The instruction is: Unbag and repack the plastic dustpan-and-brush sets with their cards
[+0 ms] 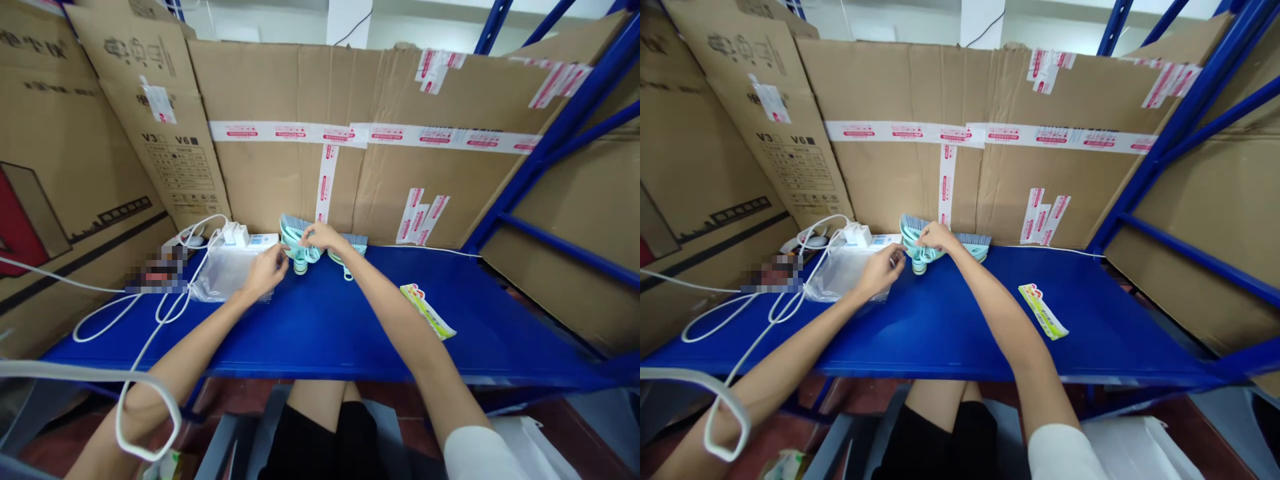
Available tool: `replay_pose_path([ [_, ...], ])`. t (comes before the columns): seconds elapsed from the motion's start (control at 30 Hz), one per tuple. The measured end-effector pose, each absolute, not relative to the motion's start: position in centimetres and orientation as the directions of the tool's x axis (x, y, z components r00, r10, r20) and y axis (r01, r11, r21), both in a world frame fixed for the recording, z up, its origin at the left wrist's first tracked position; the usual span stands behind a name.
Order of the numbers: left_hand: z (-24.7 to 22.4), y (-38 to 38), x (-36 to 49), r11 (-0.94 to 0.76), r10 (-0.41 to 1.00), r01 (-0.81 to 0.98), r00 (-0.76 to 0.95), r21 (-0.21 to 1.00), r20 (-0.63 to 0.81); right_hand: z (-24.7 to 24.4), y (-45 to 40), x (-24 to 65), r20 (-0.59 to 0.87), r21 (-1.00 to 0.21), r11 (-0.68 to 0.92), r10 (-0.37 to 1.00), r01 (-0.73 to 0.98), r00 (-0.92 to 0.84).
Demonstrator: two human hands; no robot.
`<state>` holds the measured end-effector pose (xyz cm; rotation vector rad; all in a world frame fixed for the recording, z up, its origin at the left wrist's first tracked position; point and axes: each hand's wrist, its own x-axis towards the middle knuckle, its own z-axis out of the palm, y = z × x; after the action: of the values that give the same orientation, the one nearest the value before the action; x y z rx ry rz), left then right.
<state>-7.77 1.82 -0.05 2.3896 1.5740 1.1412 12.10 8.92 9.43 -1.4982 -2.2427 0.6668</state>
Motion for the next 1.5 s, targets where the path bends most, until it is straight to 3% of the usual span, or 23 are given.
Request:
replay_pose_path([
  [0.13,-0.1,1.9,-7.7,-0.498,0.807,0.739,0.203,0.453,0.555,8.4,10.1,9.0,0.069,-0.465,0.295,0.952,0.835,-0.298],
  [0.3,-0.3,1.7,-7.0,-0.552,0.755,0.744,0.252,0.378,0.606,7.4,9.8,7.4,0.149,-0.411,0.277,0.960,0.869,-0.236],
  [0.53,-1.2,2.2,-6.9,-0.574,0.744,0.736,0.287,0.358,0.604,10.6,7.4,12.4,0.303,-0.362,0.267,0.940,0.893,-0.158],
  [0.67,-1.8,2.8,-6.9,-0.571,0.746,0.740,0.286,0.357,0.601,10.6,5.6,17.5,0.333,-0.157,0.096,0.942,0.983,-0.039],
  [0.8,-2.2,3.1,-6.6,-0.572,0.748,0.732,0.279,0.371,0.602,8.1,4.9,18.7,0.248,0.010,-0.001,0.969,1.000,-0.002],
  [1.5,-2.2,2.7,-6.5,-0.608,0.749,0.681,0.320,0.409,0.580,1.0,2.6,22.0,0.215,0.111,0.367,0.899,0.924,-0.383],
])
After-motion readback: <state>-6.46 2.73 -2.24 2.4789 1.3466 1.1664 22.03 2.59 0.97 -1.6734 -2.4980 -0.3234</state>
